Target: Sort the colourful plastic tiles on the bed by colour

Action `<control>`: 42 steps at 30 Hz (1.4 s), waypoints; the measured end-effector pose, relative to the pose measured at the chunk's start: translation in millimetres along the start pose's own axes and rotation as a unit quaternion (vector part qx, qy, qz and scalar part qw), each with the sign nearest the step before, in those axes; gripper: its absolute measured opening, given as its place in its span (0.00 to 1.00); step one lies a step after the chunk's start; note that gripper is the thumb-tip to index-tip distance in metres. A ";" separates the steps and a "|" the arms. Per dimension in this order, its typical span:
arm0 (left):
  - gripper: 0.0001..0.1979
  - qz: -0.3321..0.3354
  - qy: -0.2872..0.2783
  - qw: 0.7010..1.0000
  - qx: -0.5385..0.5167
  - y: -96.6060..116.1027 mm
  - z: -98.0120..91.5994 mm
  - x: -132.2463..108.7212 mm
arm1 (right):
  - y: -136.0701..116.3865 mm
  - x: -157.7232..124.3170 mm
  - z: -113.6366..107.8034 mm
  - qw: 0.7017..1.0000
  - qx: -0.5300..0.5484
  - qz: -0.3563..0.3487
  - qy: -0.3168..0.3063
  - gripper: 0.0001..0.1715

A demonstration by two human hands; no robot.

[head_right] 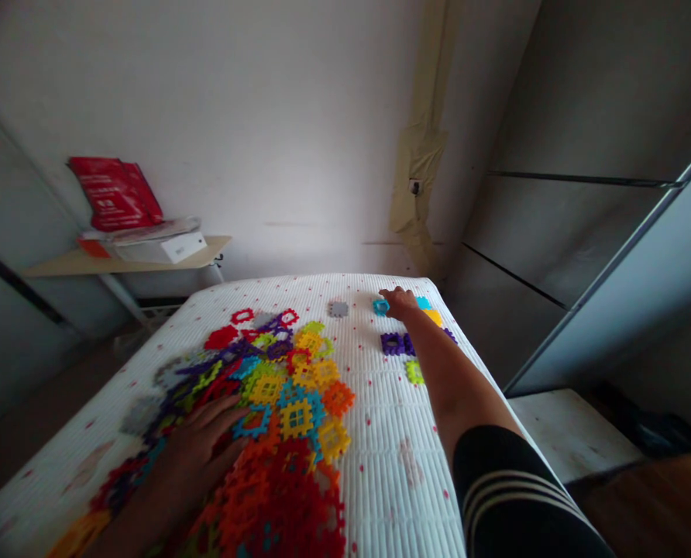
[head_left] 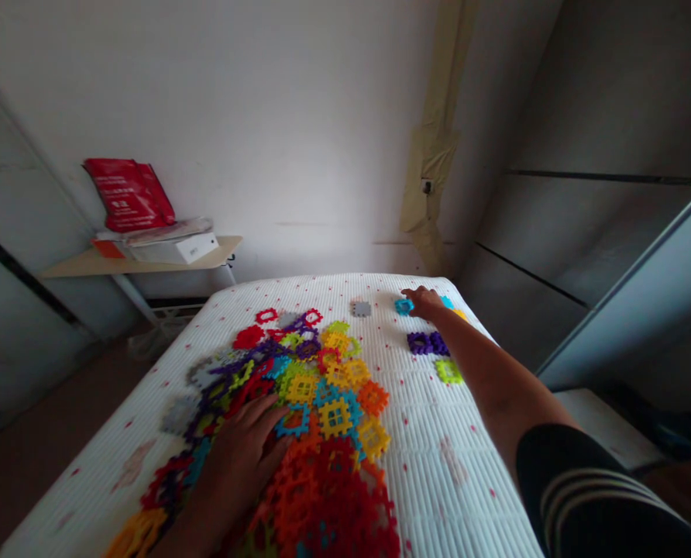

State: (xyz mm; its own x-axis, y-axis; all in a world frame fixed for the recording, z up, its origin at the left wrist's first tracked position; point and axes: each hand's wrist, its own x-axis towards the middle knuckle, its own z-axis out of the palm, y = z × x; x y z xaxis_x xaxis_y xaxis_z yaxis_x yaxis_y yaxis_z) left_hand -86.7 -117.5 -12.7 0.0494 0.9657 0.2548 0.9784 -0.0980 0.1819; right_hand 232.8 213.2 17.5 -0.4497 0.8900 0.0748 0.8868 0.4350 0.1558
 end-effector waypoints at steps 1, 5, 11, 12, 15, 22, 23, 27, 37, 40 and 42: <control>0.18 -0.001 0.002 1.000 -0.002 0.6 -0.3 -0.3 | -0.9 -0.5 -0.4 1.000 -0.002 -0.003 0.000 0.39; 0.17 -0.006 0.004 1.000 -0.012 3.9 -5.0 -0.5 | -4.4 -3.2 -5.4 1.000 -0.006 -0.016 0.007 0.38; 0.14 -0.003 -0.003 0.997 -0.071 15.6 -23.6 11.8 | -27.7 -27.7 -23.0 0.993 0.027 -0.071 0.092 0.36; 0.14 0.008 -0.008 0.997 -0.077 19.5 -27.0 16.5 | -36.0 -36.4 -24.9 0.988 0.046 -0.096 0.109 0.34; 0.15 0.055 -0.033 0.995 -0.076 33.2 -33.9 34.1 | -65.8 -67.9 -23.9 0.969 0.117 -0.184 0.118 0.28; 0.20 0.015 -0.129 0.991 0.017 55.0 -24.9 67.5 | -115.8 -119.3 7.7 0.943 0.210 -0.237 0.104 0.15; 0.21 0.005 -0.140 0.990 0.019 55.6 -22.7 70.0 | -118.5 -121.4 12.2 0.942 0.212 -0.236 0.113 0.13; 0.23 -0.002 -0.179 0.984 0.004 52.1 -17.5 77.6 | -122.0 -123.3 23.4 0.933 0.222 -0.233 0.159 0.12; 0.19 -0.041 -0.160 0.985 -0.056 14.8 -38.8 78.1 | -119.8 -121.5 33.2 0.921 0.262 -0.224 0.179 0.11; 0.14 -0.074 -0.152 0.985 -0.028 12.1 -45.3 65.4 | -119.3 -121.0 34.4 0.921 0.261 -0.225 0.182 0.12; 0.14 -0.099 -0.154 0.983 -0.001 16.3 -46.9 55.9 | -119.0 -120.7 34.6 0.920 0.261 -0.228 0.182 0.11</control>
State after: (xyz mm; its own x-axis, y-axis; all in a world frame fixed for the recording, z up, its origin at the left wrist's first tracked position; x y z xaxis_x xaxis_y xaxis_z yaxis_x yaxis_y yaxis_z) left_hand -77.4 -76.4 49.1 -0.0826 0.9928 -0.0862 0.9746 0.0985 0.2009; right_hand 185.2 58.7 -44.2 -0.7094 0.5352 0.4586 0.4844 0.8429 -0.2343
